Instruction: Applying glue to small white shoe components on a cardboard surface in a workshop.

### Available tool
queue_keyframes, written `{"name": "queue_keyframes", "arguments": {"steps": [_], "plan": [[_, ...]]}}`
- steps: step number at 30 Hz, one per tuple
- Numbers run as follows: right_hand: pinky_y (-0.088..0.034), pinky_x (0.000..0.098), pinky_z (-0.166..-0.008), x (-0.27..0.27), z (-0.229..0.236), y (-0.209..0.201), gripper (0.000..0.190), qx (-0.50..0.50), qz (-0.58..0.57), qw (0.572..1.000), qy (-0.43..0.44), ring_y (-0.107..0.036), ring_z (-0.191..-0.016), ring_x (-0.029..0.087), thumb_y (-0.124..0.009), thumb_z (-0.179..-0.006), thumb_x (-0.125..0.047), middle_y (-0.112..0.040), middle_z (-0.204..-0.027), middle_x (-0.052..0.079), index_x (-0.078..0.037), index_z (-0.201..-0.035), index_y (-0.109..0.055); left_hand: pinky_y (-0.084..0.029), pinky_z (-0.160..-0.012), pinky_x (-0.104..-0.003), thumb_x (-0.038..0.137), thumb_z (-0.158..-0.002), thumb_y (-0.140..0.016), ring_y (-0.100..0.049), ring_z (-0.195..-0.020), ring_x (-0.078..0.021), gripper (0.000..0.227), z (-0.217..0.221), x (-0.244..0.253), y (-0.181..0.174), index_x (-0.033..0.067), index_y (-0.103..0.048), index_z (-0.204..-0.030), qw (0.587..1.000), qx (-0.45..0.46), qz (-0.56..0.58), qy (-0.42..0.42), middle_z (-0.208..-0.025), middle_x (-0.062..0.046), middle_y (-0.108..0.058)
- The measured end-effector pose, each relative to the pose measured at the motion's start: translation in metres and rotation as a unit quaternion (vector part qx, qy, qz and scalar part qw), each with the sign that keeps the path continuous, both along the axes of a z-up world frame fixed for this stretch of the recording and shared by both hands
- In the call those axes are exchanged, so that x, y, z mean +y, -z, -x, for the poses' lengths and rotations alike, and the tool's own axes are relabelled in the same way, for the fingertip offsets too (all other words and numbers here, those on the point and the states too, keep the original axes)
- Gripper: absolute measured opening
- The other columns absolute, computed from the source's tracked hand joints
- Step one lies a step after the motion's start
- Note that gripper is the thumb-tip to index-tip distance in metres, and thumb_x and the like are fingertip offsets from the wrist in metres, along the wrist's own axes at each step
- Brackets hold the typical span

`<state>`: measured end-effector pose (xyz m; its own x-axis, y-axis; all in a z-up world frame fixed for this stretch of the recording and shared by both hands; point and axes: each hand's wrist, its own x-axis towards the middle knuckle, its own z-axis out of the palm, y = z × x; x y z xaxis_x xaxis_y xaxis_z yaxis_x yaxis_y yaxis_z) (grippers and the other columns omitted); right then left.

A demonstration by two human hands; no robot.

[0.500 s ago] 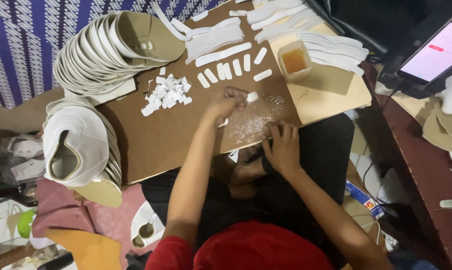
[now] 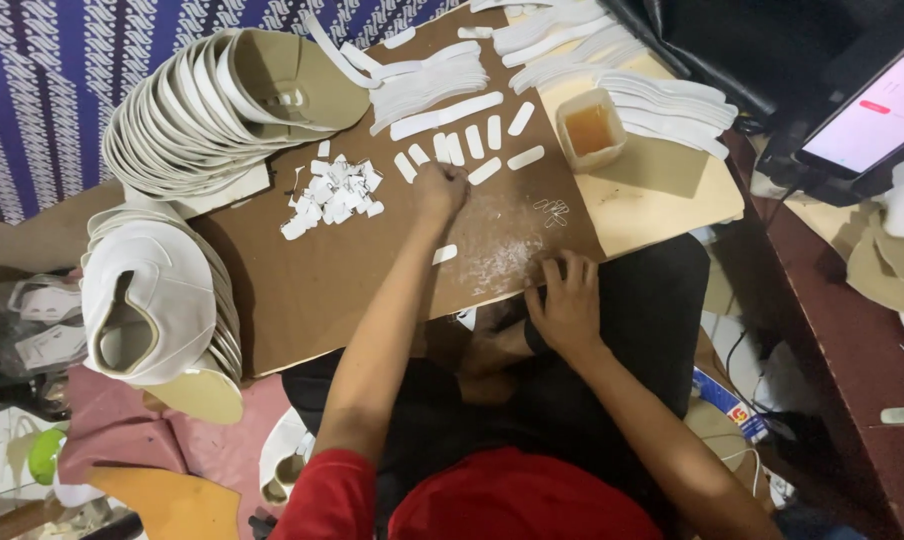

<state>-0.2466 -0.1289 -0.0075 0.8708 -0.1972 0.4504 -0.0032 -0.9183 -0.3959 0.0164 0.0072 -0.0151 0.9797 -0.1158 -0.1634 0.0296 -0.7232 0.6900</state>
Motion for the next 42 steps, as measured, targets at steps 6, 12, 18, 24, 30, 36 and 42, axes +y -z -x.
{"name": "queue_keyframes", "arguments": {"steps": [6, 12, 18, 24, 30, 36, 42], "plan": [[-0.051, 0.0505, -0.088, 0.0, 0.002, -0.004, 0.032, 0.016, -0.012, 1.0, -0.004, -0.053, -0.113, 0.042, -0.069, -0.094, -0.029, -0.051, -0.118, 0.016, -0.008, -0.116, -0.062, -0.064, -0.076, -0.041, 0.0, -0.086, -0.068, -0.076, -0.089, -0.037, 0.016, 0.025, -0.005, -0.048, 0.0035, -0.079, -0.097, 0.997, -0.037, -0.05, 0.043, -0.091, -0.022, -0.076], [-0.051, 0.0496, -0.092, -0.014, 0.003, -0.002, 0.031, 0.047, -0.051, 0.997, -0.038, -0.054, -0.117, 0.042, -0.07, -0.093, -0.028, -0.051, -0.121, 0.014, -0.009, -0.117, -0.063, -0.065, -0.078, -0.042, 0.001, -0.087, -0.073, -0.075, -0.092, -0.0374, 0.016, 0.032, 0.01, -0.041, 0.0027, -0.079, -0.102, 0.981, -0.109, -0.117, 0.105, -0.094, -0.022, -0.072], [-0.057, 0.0432, -0.081, -0.034, -0.01, -0.063, 0.028, 0.127, -0.085, 0.988, -0.035, -0.071, -0.096, 0.03, -0.063, -0.099, -0.04, -0.07, -0.098, 0.008, -0.019, -0.114, -0.074, -0.062, -0.073, -0.046, 0.013, -0.089, -0.073, -0.075, -0.087, -0.0396, 0.013, 0.058, 0.048, -0.068, 0.0078, -0.08, -0.098, 0.975, -0.116, -0.165, 0.092, -0.086, -0.018, -0.073], [-0.049, 0.045, -0.081, -0.09, -0.074, -0.103, 0.048, -0.057, 0.196, 0.977, 0.063, -0.062, -0.1, 0.033, -0.067, -0.095, -0.063, -0.063, -0.11, 0.011, -0.021, -0.115, -0.076, -0.057, -0.083, -0.059, 0.008, -0.089, -0.073, -0.065, -0.1, -0.0547, 0.025, 0.128, 0.089, -0.122, 0.0006, -0.076, -0.113, 0.985, -0.101, -0.013, 0.139, -0.101, -0.03, -0.069], [-0.015, 0.0645, -0.114, -0.13, -0.138, -0.103, 0.084, 0.228, 0.108, 0.968, 0.006, -0.008, -0.153, 0.045, -0.021, -0.098, -0.081, -0.017, -0.171, 0.02, -0.023, -0.142, -0.063, -0.048, -0.095, -0.04, 0.016, -0.089, -0.075, -0.057, -0.104, -0.0295, 0.03, 0.132, 0.121, -0.04, 0.0039, -0.075, -0.117, 0.963, -0.197, 0.017, 0.181, -0.108, -0.007, -0.061], [-0.004, 0.0635, -0.12, -0.114, -0.144, -0.138, 0.076, 0.367, 0.061, 0.928, 0.007, 0.005, -0.157, 0.04, -0.017, -0.099, -0.075, -0.006, -0.174, 0.018, -0.03, -0.136, -0.065, -0.048, -0.093, -0.041, 0.02, -0.093, -0.072, -0.058, -0.101, -0.0292, 0.023, 0.13, 0.117, -0.05, 0.0031, -0.076, -0.109, 0.962, -0.199, 0.014, 0.188, -0.104, -0.008, -0.066], [-0.035, 0.0523, -0.101, -0.127, -0.115, -0.113, 0.03, -0.054, 0.135, 0.988, -0.057, -0.043, -0.132, 0.039, -0.067, -0.111, -0.037, -0.056, -0.141, 0.02, -0.012, -0.102, -0.081, -0.046, -0.095, -0.042, 0.025, -0.1, -0.063, -0.062, -0.106, -0.0278, 0.024, 0.15, 0.109, -0.082, 0.0094, -0.069, -0.118, 0.95, -0.267, 0.059, 0.154, -0.111, -0.007, -0.069]]}}
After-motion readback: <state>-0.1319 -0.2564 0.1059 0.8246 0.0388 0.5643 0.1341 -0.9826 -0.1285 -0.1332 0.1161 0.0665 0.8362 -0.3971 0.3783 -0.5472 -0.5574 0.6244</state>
